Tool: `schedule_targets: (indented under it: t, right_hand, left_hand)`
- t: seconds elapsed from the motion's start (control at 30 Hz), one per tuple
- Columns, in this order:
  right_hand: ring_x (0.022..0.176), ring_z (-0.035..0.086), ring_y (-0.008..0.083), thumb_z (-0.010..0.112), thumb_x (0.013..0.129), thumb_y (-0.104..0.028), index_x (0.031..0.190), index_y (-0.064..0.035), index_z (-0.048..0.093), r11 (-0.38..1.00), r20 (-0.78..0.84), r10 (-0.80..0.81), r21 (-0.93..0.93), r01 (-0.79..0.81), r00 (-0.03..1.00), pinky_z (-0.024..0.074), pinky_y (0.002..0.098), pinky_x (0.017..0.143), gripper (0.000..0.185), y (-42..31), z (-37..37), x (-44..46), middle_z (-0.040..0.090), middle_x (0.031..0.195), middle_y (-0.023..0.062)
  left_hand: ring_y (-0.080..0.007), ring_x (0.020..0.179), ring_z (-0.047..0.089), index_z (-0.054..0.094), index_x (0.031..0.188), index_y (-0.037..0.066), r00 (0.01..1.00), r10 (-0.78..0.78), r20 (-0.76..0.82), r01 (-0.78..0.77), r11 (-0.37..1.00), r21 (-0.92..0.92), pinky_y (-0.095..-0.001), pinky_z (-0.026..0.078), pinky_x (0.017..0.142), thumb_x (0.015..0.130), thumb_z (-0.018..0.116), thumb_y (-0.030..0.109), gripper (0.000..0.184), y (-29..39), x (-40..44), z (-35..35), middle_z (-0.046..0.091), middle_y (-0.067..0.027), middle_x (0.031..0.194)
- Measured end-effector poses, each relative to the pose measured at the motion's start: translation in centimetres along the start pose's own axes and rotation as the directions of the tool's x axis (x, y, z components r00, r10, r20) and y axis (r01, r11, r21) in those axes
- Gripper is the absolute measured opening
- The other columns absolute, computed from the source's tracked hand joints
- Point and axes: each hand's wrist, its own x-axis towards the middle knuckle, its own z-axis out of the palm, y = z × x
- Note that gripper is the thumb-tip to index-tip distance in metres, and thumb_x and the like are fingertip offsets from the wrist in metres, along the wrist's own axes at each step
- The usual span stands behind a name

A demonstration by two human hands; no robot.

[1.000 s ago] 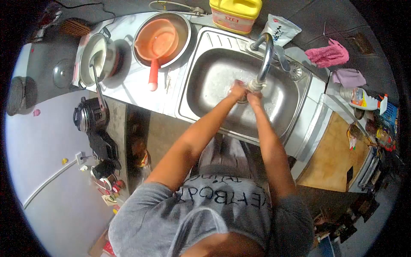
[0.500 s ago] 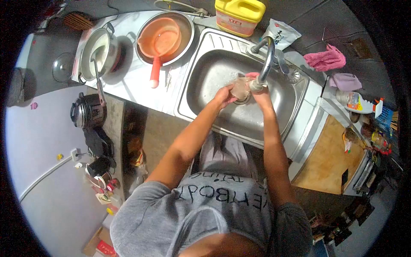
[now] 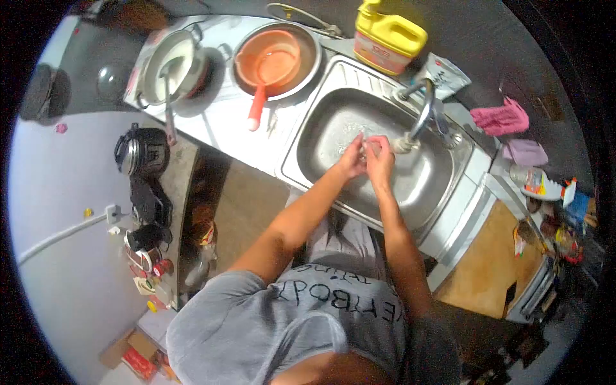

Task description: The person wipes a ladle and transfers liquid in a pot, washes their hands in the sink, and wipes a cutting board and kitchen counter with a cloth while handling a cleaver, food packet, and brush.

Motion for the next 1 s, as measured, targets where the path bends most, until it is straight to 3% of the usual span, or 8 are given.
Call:
schedule_targets:
  t: [0.07, 0.1, 0.2, 0.27, 0.3, 0.63, 0.83, 1.0]
  right_hand:
    - [0.079, 0.056, 0.0190, 0.064, 0.076, -0.012, 0.094, -0.0049, 0.059, 0.997, 0.029, -0.079, 0.000, 0.079, 0.996, 0.0442, 0.0322, 0.074, 0.020, -1.9, 1.1, -1.4, 0.060, 0.084, 0.0094]
    - [0.081, 0.056, 0.0195, 0.062, 0.076, -0.009, 0.096, -0.0056, 0.059, 0.990, 0.032, -0.140, -0.017, 0.140, 0.990, 0.0440, 0.0328, 0.074, 0.020, -2.5, 1.5, -2.1, 0.059, 0.086, 0.0094]
    - [0.081, 0.052, 0.0239, 0.055, 0.073, -0.004, 0.109, -0.0074, 0.058, 0.900, 0.142, -0.396, -0.137, 0.414, 0.907, 0.0422, 0.0338, 0.077, 0.036, 1.3, 1.0, -0.2, 0.055, 0.089, 0.0102]
    - [0.086, 0.051, 0.0262, 0.054, 0.076, -0.007, 0.112, -0.0072, 0.057, 0.851, 0.117, -0.423, -0.289, 0.438, 0.899, 0.0405, 0.0361, 0.082, 0.037, 4.1, -0.3, 2.4, 0.054, 0.093, 0.0110]
    - [0.090, 0.050, 0.0273, 0.053, 0.078, -0.008, 0.113, -0.0065, 0.057, 0.895, 0.050, -0.359, -0.265, 0.359, 0.932, 0.0394, 0.0378, 0.084, 0.035, 5.7, -0.9, 3.8, 0.054, 0.097, 0.0118]
    - [0.092, 0.053, 0.0227, 0.044, 0.087, -0.031, 0.117, -0.0057, 0.053, 0.972, 0.039, -0.227, -0.055, 0.229, 0.973, 0.0400, 0.0344, 0.084, 0.040, 5.3, 0.6, 3.9, 0.058, 0.103, 0.0119]
    - [0.093, 0.054, 0.0200, 0.038, 0.093, -0.044, 0.119, -0.0053, 0.051, 0.850, 0.201, 0.075, 0.500, -0.168, 0.977, 0.0403, 0.0324, 0.084, 0.048, 9.4, -1.6, 6.8, 0.060, 0.107, 0.0119]
    - [0.084, 0.060, 0.0193, 0.039, 0.095, -0.026, 0.107, -0.0084, 0.056, 0.986, 0.104, -0.129, -0.089, 0.138, 0.986, 0.0463, 0.0338, 0.074, 0.027, 5.4, -1.9, 3.7, 0.062, 0.093, 0.0102]
  left_hand:
    - [-0.0210, 0.082, 0.057, 0.057, 0.102, 0.008, 0.588, 0.148, 0.795, 0.255, 0.899, -0.356, -0.0368, 0.047, 0.077, 0.085, 0.053, 0.042, 0.038, -1.0, 5.1, -1.9, 0.058, -0.0059, 0.090]
    - [-0.0210, 0.082, 0.057, 0.057, 0.102, 0.008, 0.597, 0.173, 0.783, 0.230, 0.898, -0.374, -0.0368, 0.047, 0.077, 0.085, 0.053, 0.042, 0.038, -0.8, 4.7, -1.6, 0.058, -0.0059, 0.090]
    - [-0.0214, 0.089, 0.056, 0.055, 0.108, 0.008, 0.626, 0.397, 0.671, -0.521, 0.853, -0.018, -0.0374, 0.045, 0.084, 0.086, 0.051, 0.041, 0.040, -0.6, -0.4, 1.6, 0.059, -0.0070, 0.099]
    - [-0.0210, 0.093, 0.056, 0.053, 0.114, 0.007, 0.708, 0.356, 0.610, -0.352, 0.927, -0.132, -0.0362, 0.044, 0.088, 0.087, 0.049, 0.035, 0.039, -1.3, -1.5, 3.8, 0.058, -0.0075, 0.107]
    - [-0.0206, 0.096, 0.056, 0.051, 0.117, 0.007, 0.756, 0.205, 0.622, 0.074, 0.917, -0.392, -0.0348, 0.043, 0.089, 0.089, 0.047, 0.030, 0.037, -1.8, -1.2, 5.0, 0.057, -0.0077, 0.112]
    - [-0.0232, 0.116, 0.045, 0.022, 0.141, 0.018, 0.942, 0.236, 0.240, -0.148, 0.931, -0.332, -0.0376, 0.034, 0.100, 0.095, 0.036, 0.019, 0.048, -0.1, 1.7, 4.6, 0.046, -0.0072, 0.130]
    - [-0.0263, 0.121, 0.038, 0.035, 0.136, 0.017, 0.968, 0.250, -0.002, -0.244, 0.944, -0.223, -0.0518, 0.025, 0.102, 0.089, 0.026, 0.062, 0.065, 0.1, 0.6, 3.8, 0.037, -0.0089, 0.135]
    - [-0.0325, 0.111, 0.048, 0.049, 0.113, 0.009, 0.998, 0.008, 0.061, 0.001, 0.989, -0.148, -0.0576, 0.030, 0.097, 0.092, 0.036, 0.051, 0.049, 0.4, 1.9, 0.6, 0.052, -0.0138, 0.117]
